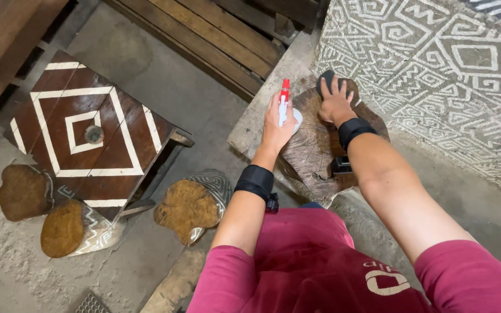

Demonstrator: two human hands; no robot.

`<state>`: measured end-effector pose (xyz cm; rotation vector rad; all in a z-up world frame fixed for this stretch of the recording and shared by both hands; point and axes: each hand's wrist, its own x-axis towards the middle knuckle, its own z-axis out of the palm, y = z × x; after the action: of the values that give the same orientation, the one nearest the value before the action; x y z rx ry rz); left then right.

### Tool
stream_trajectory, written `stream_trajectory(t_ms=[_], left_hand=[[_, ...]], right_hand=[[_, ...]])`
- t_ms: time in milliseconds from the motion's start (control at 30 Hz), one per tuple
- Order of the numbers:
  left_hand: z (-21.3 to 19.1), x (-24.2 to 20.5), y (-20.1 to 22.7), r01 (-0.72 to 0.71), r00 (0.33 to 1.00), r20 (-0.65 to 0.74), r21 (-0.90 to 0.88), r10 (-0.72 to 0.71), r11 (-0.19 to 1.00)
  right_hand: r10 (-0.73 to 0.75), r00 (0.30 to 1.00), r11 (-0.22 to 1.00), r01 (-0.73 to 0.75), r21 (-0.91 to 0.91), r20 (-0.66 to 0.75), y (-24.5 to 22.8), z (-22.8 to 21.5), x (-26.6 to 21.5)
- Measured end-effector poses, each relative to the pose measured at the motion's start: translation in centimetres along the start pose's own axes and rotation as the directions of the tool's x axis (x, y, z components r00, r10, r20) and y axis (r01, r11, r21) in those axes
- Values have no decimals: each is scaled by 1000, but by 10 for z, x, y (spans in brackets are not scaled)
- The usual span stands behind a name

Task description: The person sprays a liquid onto a wooden table with white geometric patterns and wipes it with a black cloth. They then move to a round wooden stool and repeat the spray-and-wipe process.

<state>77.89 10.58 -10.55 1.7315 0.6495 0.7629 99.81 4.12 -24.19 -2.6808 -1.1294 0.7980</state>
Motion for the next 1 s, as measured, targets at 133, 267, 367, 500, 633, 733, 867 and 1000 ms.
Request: stream_trajectory(t_ms=[133, 267, 367, 500, 633, 733, 867, 1000], left_hand=[[-5, -5, -19, -98, 989, -94, 129, 110, 987], [-18, -12, -6, 28, 996, -80, -1, -28, 1000], [-18, -14, -9, -37, 995, -95, 48, 41, 998], [-13, -19, -15, -70, 994, -78, 127, 80, 989], [0, -20, 1, 17, 999, -40, 75, -14, 997], [9, -26, 11, 93, 996, 7, 4, -93, 996], [26, -31, -10, -151, 987, -35, 171, 159, 974], [30, -34, 3, -79, 996, -16, 234, 85, 969]], right_hand=[[-109, 994, 993, 110, -35, 24, -27, 10, -12], [-236, 965, 965, 246, -86, 116, -49, 7, -38], [-352, 929, 922, 366, -129, 118, -47, 11, -52], [-499, 863, 842, 504, -192, 75, -28, 29, -81], [-452, 891, 888, 446, -112, -38, -17, 22, -102], [-308, 949, 945, 298, -133, -64, -9, 15, -98], [-101, 993, 988, 92, -123, -67, 18, 5, -79], [77, 995, 994, -81, -76, -56, 61, 8, -68]])
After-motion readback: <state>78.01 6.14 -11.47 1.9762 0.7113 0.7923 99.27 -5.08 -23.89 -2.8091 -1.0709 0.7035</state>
